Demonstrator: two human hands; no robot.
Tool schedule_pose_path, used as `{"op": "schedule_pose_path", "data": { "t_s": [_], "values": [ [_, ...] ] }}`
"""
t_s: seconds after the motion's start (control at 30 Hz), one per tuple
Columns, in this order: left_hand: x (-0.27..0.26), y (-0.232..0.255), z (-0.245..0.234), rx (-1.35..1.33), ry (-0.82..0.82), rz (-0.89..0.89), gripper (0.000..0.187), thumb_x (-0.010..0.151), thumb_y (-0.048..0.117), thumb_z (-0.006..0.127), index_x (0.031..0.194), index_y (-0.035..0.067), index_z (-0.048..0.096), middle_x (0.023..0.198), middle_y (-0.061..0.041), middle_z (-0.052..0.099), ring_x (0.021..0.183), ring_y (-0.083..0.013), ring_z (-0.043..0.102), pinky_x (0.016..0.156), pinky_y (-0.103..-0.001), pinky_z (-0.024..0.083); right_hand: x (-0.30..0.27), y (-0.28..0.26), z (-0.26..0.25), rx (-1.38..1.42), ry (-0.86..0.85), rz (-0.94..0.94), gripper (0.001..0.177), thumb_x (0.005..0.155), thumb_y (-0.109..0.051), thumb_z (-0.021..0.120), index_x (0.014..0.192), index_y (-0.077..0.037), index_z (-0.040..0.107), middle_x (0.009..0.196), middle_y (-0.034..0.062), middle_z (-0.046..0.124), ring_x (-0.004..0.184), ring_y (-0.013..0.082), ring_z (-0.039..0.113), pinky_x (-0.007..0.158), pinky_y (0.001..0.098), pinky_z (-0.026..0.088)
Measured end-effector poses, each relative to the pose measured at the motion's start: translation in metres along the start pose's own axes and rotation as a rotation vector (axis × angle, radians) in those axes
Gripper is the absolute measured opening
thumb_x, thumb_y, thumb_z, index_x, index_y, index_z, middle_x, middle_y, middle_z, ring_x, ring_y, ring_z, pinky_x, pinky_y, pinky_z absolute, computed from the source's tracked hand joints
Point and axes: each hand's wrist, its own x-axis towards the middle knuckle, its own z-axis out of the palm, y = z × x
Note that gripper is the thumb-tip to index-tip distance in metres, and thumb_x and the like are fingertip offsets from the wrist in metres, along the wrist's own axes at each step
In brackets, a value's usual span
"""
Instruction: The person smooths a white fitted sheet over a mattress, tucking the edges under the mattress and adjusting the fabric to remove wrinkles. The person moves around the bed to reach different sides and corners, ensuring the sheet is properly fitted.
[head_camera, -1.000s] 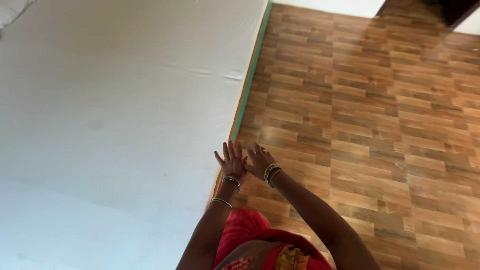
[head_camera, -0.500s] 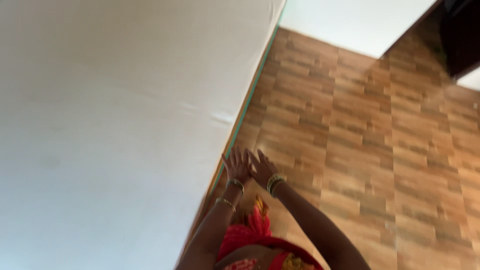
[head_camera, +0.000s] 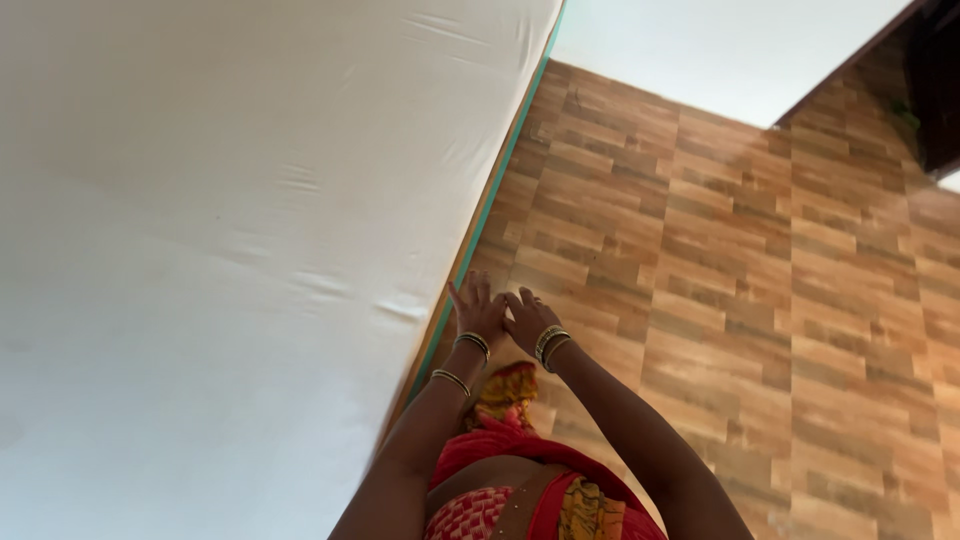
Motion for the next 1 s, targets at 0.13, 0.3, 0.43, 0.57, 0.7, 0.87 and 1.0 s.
{"op": "schedule_pose_path", "data": {
  "t_s": [0.13, 0.3, 0.43, 0.57, 0.7, 0.87, 1.0],
  "values": [
    [0.095, 0.010, -0.022, -0.041, 0.024, -0.089, 0.040, 0.092, 0.040, 0.064, 0.127, 0.022, 0.059, 0.166, -0.018, 0.021, 0.157, -0.0402, 0.007, 0.115, -0.078, 0.002, 0.088, 0.046, -0.049, -0.057, -0.010, -0.093, 0.054, 0.097, -0.036, 0.060, 0.144, -0.015, 0.043, 0.146, 0.0236, 0.048, 0.128, 0.0424, 0.057, 0.105, 0.0496, 0.050],
    [0.164, 0.007, -0.026, -0.058, 0.115, -0.244, 0.039, 0.098, 0.038, 0.059, 0.131, 0.018, 0.057, 0.165, -0.019, 0.021, 0.157, -0.0413, 0.007, 0.116, -0.078, 0.002, 0.167, 0.071, -0.094, -0.074, 0.011, -0.286, 0.069, 0.090, -0.036, 0.064, 0.146, -0.011, 0.032, 0.146, 0.0263, 0.041, 0.124, 0.0440, 0.054, 0.101, 0.0531, 0.047],
    [0.201, -0.014, -0.024, -0.097, 0.030, -0.311, 0.065, 0.088, 0.040, 0.064, 0.145, 0.016, 0.046, 0.164, -0.021, 0.017, 0.153, -0.0420, 0.004, 0.114, -0.076, 0.000, 0.216, 0.068, -0.096, 0.040, -0.102, -0.314, 0.059, 0.097, -0.027, 0.055, 0.150, -0.012, 0.033, 0.150, 0.0233, 0.044, 0.124, 0.0418, 0.060, 0.102, 0.0489, 0.051],
    [0.256, -0.024, -0.013, -0.091, 0.042, -0.322, 0.073, 0.085, 0.042, 0.065, 0.149, 0.016, 0.043, 0.163, -0.020, 0.019, 0.154, -0.0416, 0.005, 0.115, -0.077, 0.000, 0.273, 0.088, -0.098, 0.010, -0.126, -0.350, 0.062, 0.098, -0.025, 0.053, 0.153, -0.011, 0.030, 0.148, 0.0244, 0.045, 0.123, 0.0431, 0.059, 0.101, 0.0495, 0.051],
    [0.342, -0.028, 0.001, -0.162, 0.016, -0.323, 0.072, 0.086, 0.041, 0.065, 0.150, 0.015, 0.042, 0.165, -0.019, 0.018, 0.156, -0.0414, 0.008, 0.116, -0.077, -0.001, 0.346, 0.126, -0.117, -0.043, -0.196, -0.301, 0.070, 0.097, -0.031, 0.056, 0.155, -0.010, 0.024, 0.147, 0.0258, 0.043, 0.123, 0.0454, 0.057, 0.101, 0.0502, 0.050],
    [0.467, -0.045, 0.010, -0.143, 0.173, -0.366, 0.076, 0.087, 0.035, 0.064, 0.155, 0.017, 0.034, 0.163, -0.021, 0.018, 0.152, -0.0397, 0.012, 0.114, -0.076, 0.001, 0.462, 0.157, -0.154, -0.063, -0.238, -0.252, 0.074, 0.095, -0.036, 0.060, 0.156, -0.011, 0.025, 0.145, 0.0259, 0.045, 0.125, 0.0441, 0.057, 0.105, 0.0495, 0.049],
    [0.520, -0.069, -0.017, -0.169, 0.067, -0.389, 0.084, 0.089, 0.032, 0.063, 0.161, 0.017, 0.023, 0.167, -0.020, 0.014, 0.155, -0.0392, 0.011, 0.116, -0.074, 0.004, 0.528, 0.170, -0.169, -0.010, -0.234, -0.305, 0.075, 0.094, -0.035, 0.061, 0.153, -0.005, 0.025, 0.145, 0.0281, 0.043, 0.126, 0.0445, 0.055, 0.102, 0.0491, 0.050]
  ]
}}
